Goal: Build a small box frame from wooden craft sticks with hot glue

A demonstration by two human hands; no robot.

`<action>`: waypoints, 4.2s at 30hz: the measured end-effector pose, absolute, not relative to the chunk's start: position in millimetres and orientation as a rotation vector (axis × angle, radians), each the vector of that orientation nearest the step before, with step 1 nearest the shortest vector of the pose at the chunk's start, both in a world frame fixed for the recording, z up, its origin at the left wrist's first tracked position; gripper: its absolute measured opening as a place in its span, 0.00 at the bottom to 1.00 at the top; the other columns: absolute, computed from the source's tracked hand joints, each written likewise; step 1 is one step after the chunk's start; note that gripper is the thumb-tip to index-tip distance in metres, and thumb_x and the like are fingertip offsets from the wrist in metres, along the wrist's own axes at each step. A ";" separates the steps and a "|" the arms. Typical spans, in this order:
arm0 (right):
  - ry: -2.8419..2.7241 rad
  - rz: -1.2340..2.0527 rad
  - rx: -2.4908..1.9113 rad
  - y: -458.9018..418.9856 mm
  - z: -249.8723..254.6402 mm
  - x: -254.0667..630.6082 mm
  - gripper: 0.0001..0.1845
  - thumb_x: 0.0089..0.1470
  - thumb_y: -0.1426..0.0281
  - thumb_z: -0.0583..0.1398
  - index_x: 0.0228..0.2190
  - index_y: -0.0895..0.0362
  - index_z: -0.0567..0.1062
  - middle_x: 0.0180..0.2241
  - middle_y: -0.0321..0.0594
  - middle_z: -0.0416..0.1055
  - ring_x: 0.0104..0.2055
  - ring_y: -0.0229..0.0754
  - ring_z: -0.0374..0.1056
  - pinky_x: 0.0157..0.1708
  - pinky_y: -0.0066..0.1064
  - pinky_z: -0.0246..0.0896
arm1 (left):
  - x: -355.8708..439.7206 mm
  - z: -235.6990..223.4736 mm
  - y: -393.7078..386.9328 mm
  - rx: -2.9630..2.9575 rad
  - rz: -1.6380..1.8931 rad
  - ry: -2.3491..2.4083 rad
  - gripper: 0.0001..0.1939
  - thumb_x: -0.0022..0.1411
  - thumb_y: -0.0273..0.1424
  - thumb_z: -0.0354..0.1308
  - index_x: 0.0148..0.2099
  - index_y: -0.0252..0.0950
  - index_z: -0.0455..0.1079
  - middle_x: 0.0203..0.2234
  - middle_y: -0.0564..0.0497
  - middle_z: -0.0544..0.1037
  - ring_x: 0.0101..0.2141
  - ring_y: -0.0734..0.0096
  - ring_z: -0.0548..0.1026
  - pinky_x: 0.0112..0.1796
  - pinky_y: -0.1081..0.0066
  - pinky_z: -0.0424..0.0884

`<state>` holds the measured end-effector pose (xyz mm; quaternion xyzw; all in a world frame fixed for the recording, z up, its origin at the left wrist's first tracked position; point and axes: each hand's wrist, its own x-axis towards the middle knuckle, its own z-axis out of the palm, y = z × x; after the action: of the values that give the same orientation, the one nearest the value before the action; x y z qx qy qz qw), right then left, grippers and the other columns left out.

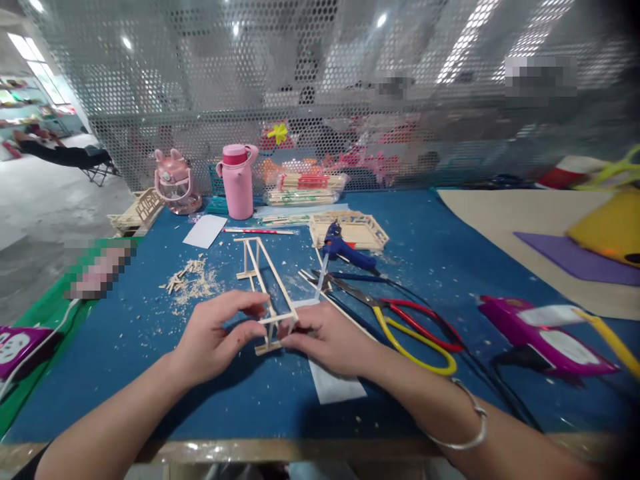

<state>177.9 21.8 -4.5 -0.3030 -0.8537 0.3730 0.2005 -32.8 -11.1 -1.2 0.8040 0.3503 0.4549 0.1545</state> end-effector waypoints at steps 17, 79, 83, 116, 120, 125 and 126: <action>-2.478 0.986 -0.845 19.6 -6.6 179.2 0.08 0.55 0.72 0.58 0.31 0.60 0.77 0.28 0.39 0.75 0.31 0.37 0.69 0.33 0.28 0.60 | -34.0 5.3 -8.4 2.620 1.223 0.836 0.16 0.64 0.29 0.51 0.53 0.37 0.67 0.37 0.45 0.80 0.39 0.70 0.78 0.38 0.70 0.76; -1.812 1.078 -0.999 12.9 18.4 174.4 0.14 0.49 0.58 0.59 0.27 0.56 0.66 0.23 0.32 0.61 0.23 0.33 0.57 0.24 0.27 0.55 | -10.2 -8.2 -20.3 2.116 1.265 1.159 0.05 0.57 0.29 0.58 0.33 0.39 0.77 0.29 0.52 0.82 0.29 0.72 0.78 0.33 0.73 0.74; -1.836 1.467 -0.919 13.8 14.8 169.0 0.17 0.43 0.57 0.63 0.26 0.59 0.71 0.20 0.30 0.62 0.20 0.30 0.54 0.20 0.25 0.49 | -9.0 -7.1 -22.0 2.105 1.235 1.128 0.05 0.57 0.29 0.59 0.32 0.38 0.77 0.29 0.52 0.81 0.29 0.72 0.77 0.34 0.73 0.74; -1.729 1.370 -0.957 14.9 6.9 166.9 0.18 0.43 0.56 0.64 0.20 0.59 0.71 0.15 0.29 0.62 0.16 0.29 0.56 0.15 0.22 0.51 | -6.6 -8.5 -21.9 1.920 1.270 1.228 0.05 0.55 0.29 0.60 0.33 0.38 0.77 0.30 0.53 0.82 0.31 0.70 0.78 0.34 0.73 0.74; -1.723 1.379 -0.970 15.5 7.5 166.5 0.19 0.41 0.56 0.65 0.20 0.59 0.71 0.15 0.29 0.61 0.16 0.29 0.56 0.15 0.22 0.51 | -5.7 -9.3 -21.6 1.919 1.285 1.205 0.05 0.55 0.29 0.60 0.34 0.38 0.77 0.30 0.53 0.82 0.31 0.71 0.78 0.34 0.74 0.74; -1.702 1.385 -0.971 14.5 8.3 166.4 0.20 0.40 0.55 0.66 0.19 0.59 0.71 0.15 0.29 0.62 0.16 0.28 0.56 0.15 0.22 0.51 | -4.2 -10.0 -21.8 1.918 1.292 1.210 0.05 0.56 0.29 0.60 0.34 0.39 0.77 0.30 0.53 0.82 0.31 0.72 0.78 0.34 0.75 0.73; -1.701 1.384 -0.973 14.2 8.3 166.2 0.20 0.40 0.54 0.65 0.19 0.59 0.71 0.15 0.29 0.62 0.16 0.28 0.56 0.15 0.22 0.50 | -4.1 -10.1 -21.7 1.915 1.296 1.209 0.05 0.56 0.29 0.60 0.34 0.39 0.77 0.30 0.54 0.82 0.31 0.72 0.78 0.33 0.75 0.73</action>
<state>166.2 14.2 8.3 -0.3780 -0.6606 0.5377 0.3627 -4.1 -21.7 -10.1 0.7081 0.4471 0.4792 0.2630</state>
